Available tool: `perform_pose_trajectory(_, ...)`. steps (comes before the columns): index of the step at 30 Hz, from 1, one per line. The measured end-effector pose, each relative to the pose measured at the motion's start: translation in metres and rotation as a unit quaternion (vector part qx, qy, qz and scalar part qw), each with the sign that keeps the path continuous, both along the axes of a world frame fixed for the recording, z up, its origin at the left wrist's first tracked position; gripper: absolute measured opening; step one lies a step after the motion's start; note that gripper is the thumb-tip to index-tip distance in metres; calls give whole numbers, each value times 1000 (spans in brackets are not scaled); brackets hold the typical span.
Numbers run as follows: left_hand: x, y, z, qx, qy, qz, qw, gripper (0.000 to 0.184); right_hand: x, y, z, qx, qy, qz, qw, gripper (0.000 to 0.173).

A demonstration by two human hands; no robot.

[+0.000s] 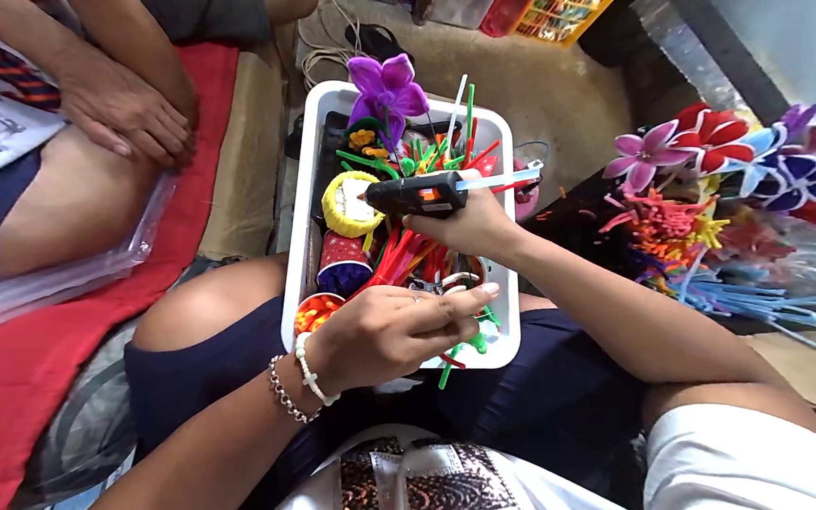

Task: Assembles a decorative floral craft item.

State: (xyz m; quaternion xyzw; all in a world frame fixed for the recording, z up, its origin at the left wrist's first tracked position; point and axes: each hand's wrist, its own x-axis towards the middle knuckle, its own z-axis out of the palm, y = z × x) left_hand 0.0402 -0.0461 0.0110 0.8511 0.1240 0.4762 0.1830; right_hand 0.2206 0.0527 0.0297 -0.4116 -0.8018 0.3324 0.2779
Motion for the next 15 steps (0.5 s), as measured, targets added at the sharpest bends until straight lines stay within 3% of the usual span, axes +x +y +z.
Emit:
perform_pose_trajectory(6,1,1,-1,2,0,6,1000,15,-5,-2,8,-72,-64,-52,994,19)
perform_pose_trajectory(15,0,2,-2,7,20,12,1000,17,-6,-2,4,-65,-69,-48,994,16)
